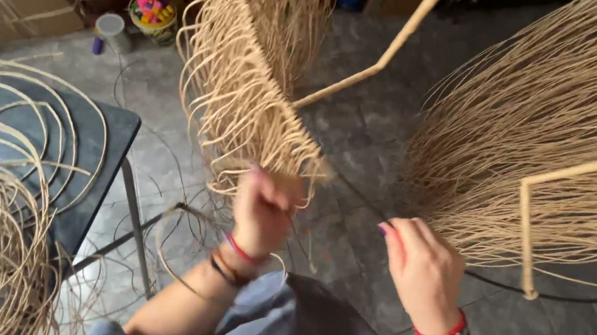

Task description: Weaving flexible wicker strands onto a furniture frame to create a textured surface.

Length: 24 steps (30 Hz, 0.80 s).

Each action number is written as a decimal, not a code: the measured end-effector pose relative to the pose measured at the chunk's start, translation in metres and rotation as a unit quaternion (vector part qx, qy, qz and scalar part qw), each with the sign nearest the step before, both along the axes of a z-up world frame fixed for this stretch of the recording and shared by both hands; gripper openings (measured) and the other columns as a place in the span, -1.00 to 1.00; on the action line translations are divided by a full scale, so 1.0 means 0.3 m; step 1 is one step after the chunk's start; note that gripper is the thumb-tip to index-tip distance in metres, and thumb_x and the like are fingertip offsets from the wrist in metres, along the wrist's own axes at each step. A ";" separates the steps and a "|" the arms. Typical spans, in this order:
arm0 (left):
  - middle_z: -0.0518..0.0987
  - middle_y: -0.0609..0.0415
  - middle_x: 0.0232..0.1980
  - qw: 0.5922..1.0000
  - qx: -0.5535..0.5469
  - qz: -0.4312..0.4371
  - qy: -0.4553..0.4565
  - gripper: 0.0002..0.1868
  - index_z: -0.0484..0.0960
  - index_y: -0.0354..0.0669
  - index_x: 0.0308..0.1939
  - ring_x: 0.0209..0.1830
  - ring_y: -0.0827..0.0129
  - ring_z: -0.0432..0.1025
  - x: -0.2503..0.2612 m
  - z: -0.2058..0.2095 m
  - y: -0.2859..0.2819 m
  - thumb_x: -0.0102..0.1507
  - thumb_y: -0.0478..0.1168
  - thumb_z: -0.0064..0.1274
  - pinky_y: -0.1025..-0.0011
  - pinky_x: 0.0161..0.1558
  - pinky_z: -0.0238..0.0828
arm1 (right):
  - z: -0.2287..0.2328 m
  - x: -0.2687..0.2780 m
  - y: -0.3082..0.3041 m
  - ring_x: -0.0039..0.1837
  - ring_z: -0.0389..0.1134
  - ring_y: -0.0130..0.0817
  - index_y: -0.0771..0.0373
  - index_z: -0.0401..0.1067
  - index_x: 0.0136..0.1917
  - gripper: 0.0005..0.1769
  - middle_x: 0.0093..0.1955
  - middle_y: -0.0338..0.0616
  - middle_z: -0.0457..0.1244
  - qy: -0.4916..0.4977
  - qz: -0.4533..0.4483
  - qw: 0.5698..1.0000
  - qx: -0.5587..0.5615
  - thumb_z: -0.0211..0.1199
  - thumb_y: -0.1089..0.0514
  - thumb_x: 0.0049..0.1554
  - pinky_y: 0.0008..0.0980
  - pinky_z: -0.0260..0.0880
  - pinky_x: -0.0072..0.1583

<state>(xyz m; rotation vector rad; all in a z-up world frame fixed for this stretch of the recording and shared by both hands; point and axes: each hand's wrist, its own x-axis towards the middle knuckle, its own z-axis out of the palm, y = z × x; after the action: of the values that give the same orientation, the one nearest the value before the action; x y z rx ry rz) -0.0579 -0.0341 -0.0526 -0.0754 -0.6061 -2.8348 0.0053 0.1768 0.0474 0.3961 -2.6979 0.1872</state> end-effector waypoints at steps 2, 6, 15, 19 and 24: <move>0.14 0.11 -0.64 0.996 -0.040 0.019 0.082 -0.53 0.20 -0.05 -0.60 -0.58 0.28 0.03 -0.050 0.060 -0.018 0.43 -0.08 -0.27 0.20 -0.40 0.02 | -0.014 -0.001 0.039 -0.24 0.36 -0.29 0.08 0.49 -0.08 -0.84 -0.16 -0.35 0.35 0.001 -0.006 1.000 0.005 0.21 0.01 0.28 -0.27 0.26 -0.26; 0.45 0.16 -0.31 0.858 -0.483 -0.061 0.164 -0.64 0.47 -0.12 -0.35 -0.32 0.46 0.31 -0.078 -0.049 -0.064 0.46 -0.13 -0.35 0.43 -0.23 0.29 | -0.026 -0.017 0.076 -0.12 0.38 -0.27 0.11 0.50 -0.05 -0.83 -0.13 -0.33 0.37 -0.010 -0.012 1.000 -0.013 0.20 0.03 0.29 -0.28 0.30 -0.15; 0.35 -0.19 0.51 0.663 -0.668 -0.048 0.335 -0.06 0.37 -0.20 0.43 0.54 -0.10 0.23 -0.089 -0.133 0.015 -0.10 -0.58 -0.28 -0.02 0.58 0.03 | -0.045 -0.033 0.122 -0.05 0.32 -0.19 0.18 0.54 0.12 -0.76 -0.06 -0.20 0.32 -0.014 0.047 0.999 0.013 0.26 0.05 0.24 -0.22 0.33 -0.02; 0.29 -0.16 0.56 0.627 -0.715 -0.014 0.309 -0.09 0.30 -0.10 0.50 0.54 -0.06 0.26 -0.084 -0.194 0.043 0.03 -0.63 -0.24 0.06 0.53 0.15 | -0.018 -0.041 0.134 0.00 0.33 -0.22 0.19 0.51 0.23 -0.73 -0.06 -0.25 0.33 0.008 0.090 0.996 -0.006 0.22 0.14 0.28 -0.22 0.32 0.11; 0.46 -0.09 0.44 0.774 -0.592 -0.068 0.217 -0.15 0.39 -0.10 0.39 0.50 0.08 0.33 -0.019 -0.136 0.054 0.00 -0.60 -0.31 0.21 0.55 0.16 | -0.001 -0.014 0.107 0.25 0.36 -0.04 0.20 0.50 0.29 -0.68 0.30 -0.07 0.31 0.080 0.088 0.993 -0.022 0.24 0.11 0.30 -0.04 0.24 0.31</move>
<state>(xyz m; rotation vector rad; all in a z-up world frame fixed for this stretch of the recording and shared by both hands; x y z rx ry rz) -0.0637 -0.0178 -0.0934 -0.9577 -2.1439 -1.9127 0.0010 0.2088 0.0471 0.6103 -2.4974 0.2551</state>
